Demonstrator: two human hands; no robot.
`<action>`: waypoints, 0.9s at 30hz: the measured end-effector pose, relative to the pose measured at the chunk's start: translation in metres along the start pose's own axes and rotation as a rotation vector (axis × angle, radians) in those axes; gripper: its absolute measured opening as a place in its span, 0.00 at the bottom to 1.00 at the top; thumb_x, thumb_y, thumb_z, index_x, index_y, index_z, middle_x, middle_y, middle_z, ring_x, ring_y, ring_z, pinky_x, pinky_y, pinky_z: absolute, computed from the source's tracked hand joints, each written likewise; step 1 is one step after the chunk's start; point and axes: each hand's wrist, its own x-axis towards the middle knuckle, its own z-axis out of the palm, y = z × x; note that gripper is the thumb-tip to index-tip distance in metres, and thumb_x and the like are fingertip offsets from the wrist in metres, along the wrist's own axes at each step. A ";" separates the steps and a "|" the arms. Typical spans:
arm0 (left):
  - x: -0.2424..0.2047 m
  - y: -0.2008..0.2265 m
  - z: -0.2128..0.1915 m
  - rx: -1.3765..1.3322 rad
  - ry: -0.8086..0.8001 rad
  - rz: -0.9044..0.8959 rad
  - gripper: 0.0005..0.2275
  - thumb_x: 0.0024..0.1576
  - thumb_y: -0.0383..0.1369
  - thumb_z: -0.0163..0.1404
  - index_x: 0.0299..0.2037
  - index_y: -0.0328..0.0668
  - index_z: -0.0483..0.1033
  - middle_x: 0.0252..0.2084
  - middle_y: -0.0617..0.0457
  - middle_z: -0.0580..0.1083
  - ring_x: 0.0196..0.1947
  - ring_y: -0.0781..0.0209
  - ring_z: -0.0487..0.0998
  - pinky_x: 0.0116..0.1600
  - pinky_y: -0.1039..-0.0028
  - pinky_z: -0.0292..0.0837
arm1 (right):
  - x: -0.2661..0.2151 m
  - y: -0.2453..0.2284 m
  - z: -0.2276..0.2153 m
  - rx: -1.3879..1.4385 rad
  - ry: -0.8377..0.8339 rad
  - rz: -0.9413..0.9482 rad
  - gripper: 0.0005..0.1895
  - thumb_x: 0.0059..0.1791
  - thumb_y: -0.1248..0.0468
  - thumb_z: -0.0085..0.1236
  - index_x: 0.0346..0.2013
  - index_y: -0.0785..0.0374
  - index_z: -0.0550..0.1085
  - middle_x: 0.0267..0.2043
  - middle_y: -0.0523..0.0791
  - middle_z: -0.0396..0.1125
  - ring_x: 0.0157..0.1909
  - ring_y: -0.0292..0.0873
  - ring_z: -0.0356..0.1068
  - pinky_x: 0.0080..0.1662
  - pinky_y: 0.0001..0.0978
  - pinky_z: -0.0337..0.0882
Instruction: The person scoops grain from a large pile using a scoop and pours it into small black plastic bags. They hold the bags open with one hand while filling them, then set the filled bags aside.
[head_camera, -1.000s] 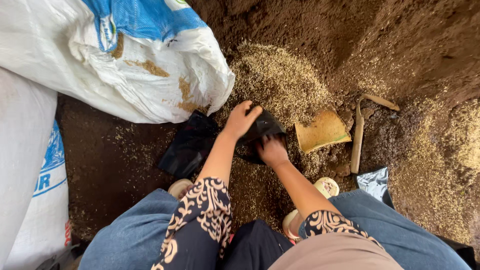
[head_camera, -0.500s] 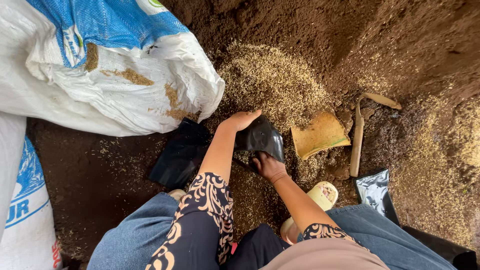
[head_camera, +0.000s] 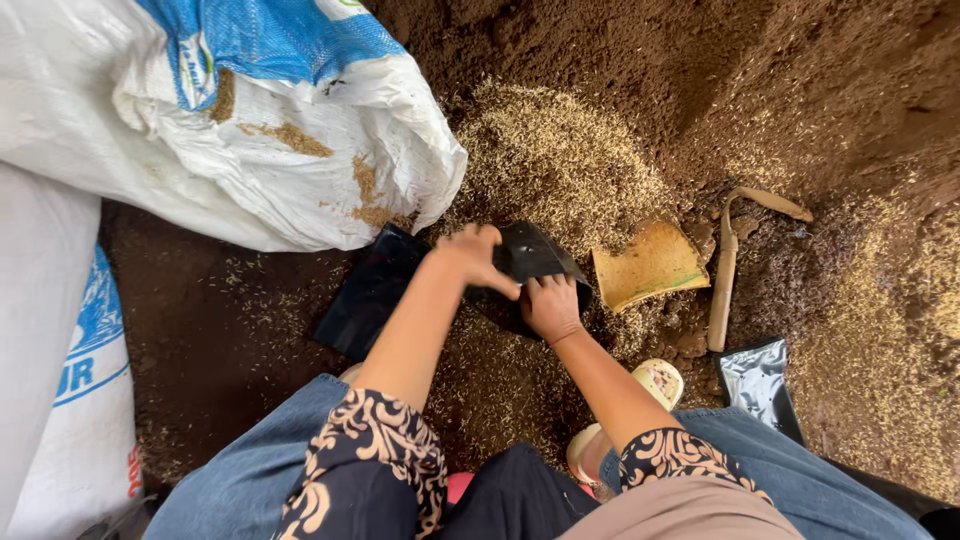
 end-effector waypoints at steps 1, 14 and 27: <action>-0.010 0.009 0.008 0.016 0.121 0.064 0.40 0.37 0.55 0.66 0.59 0.49 0.66 0.59 0.42 0.66 0.60 0.40 0.68 0.61 0.51 0.61 | 0.001 -0.002 0.000 0.046 -0.056 -0.031 0.18 0.51 0.52 0.46 0.45 0.59 0.75 0.52 0.49 0.70 0.58 0.52 0.68 0.63 0.49 0.63; 0.041 -0.014 0.026 -0.159 0.876 0.378 0.03 0.52 0.25 0.49 0.33 0.39 0.75 0.36 0.43 0.74 0.39 0.38 0.76 0.43 0.52 0.72 | 0.123 -0.024 0.019 0.156 -0.500 -0.104 0.22 0.54 0.53 0.43 0.57 0.61 0.73 0.62 0.54 0.67 0.61 0.53 0.67 0.63 0.46 0.63; -0.029 -0.021 0.069 -0.268 1.235 -0.096 0.34 0.31 0.51 0.67 0.43 0.32 0.80 0.39 0.35 0.77 0.33 0.35 0.79 0.27 0.46 0.72 | 0.107 -0.020 -0.057 0.274 -0.543 0.052 0.19 0.52 0.55 0.51 0.50 0.65 0.77 0.55 0.55 0.72 0.54 0.54 0.72 0.56 0.43 0.71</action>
